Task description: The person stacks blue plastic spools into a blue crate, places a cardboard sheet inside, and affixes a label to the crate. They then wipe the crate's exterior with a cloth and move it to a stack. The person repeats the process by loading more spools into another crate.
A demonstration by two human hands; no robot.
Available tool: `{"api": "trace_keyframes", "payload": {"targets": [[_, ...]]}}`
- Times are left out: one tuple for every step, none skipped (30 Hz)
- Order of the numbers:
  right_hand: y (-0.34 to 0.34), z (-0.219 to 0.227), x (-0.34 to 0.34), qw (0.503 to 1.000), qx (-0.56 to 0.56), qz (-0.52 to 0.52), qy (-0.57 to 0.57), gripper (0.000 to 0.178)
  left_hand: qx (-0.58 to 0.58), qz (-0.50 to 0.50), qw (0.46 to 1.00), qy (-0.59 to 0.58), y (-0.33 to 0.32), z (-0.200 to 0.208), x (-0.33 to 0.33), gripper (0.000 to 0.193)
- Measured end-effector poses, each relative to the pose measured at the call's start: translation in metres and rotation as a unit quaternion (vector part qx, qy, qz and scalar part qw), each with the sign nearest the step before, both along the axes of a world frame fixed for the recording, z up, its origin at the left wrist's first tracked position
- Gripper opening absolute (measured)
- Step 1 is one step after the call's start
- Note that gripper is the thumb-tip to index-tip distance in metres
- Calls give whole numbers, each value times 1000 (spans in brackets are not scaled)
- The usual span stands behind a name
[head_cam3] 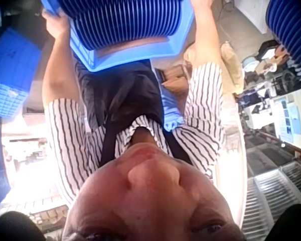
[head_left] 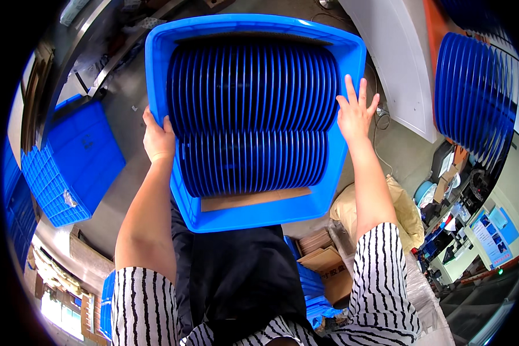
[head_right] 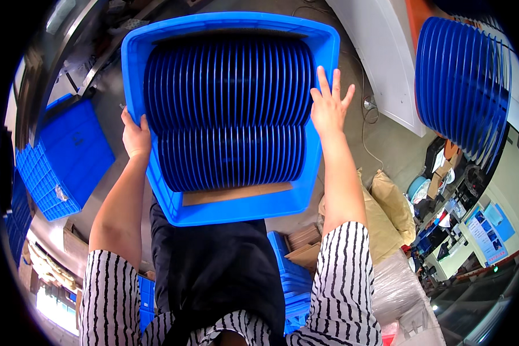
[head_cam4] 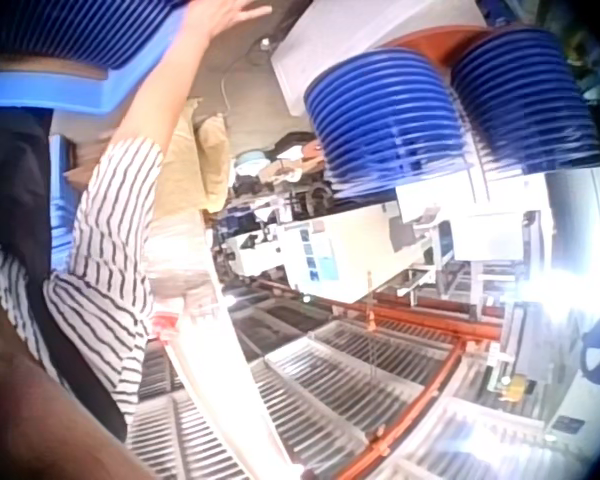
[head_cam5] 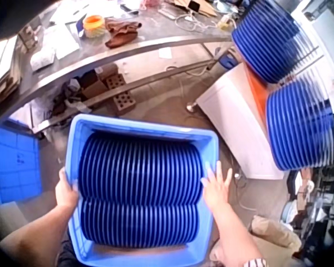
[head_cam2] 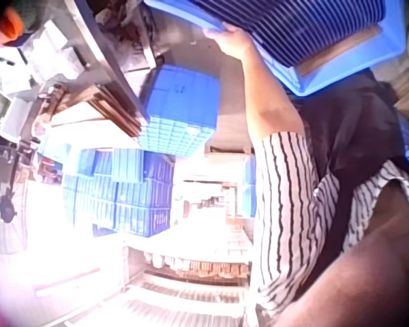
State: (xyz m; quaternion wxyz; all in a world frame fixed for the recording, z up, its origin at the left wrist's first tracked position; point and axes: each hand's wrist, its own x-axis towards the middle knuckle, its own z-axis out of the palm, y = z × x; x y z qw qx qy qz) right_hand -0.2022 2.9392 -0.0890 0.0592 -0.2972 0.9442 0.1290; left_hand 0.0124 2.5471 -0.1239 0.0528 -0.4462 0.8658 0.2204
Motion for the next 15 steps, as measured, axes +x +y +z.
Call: {"api": "trace_keyframes", "payload": {"targets": [[-4,1,-4,1000,15,17,-14,2,0,-1,1000,4,-1,-2,1,49],[-6,-1,-6,1000,6,10,-9,3,-1,1,1000,-1,-1,-2,2,49],[-10,-1,-9,1000,-3,4,-5,4,-1,3,1000,-5,-1,-2,2,49],[-13,-1,-10,1000,-11,-3,1,6,-1,5,1000,-8,-1,-2,2,49],[-17,-2,-9,999,-20,-27,-6,9,0,6,1000,-9,-1,-2,3,49],[-21,-2,-9,999,4,-36,-9,11,1,7,1000,-8,-1,-2,3,49],[-23,-3,-11,999,29,-45,-12,12,3,8,1000,-7,-1,-3,3,49],[-25,-4,-12,997,53,-54,-14,14,3,7,1000,-5,-1,-3,3,49],[-26,-4,-12,998,46,-48,-11,14,2,7,1000,-3,-1,-3,3,50],[-27,-5,-12,998,38,-43,-7,14,2,7,1000,0,-1,-2,3,50],[-28,-5,-13,999,30,-37,-4,15,1,6,1000,-1,0,-2,3,49],[-26,-9,-13,1000,16,-5,5,15,0,5,1000,-1,0,-1,2,49],[-21,-14,-13,1000,1,27,13,16,0,4,1000,0,1,0,0,49],[-18,-18,-13,998,-13,59,22,16,5,6,1000,-7,1,0,-1,49],[-20,-16,-13,998,21,62,2,16,9,11,1000,-15,0,0,0,49]]}}
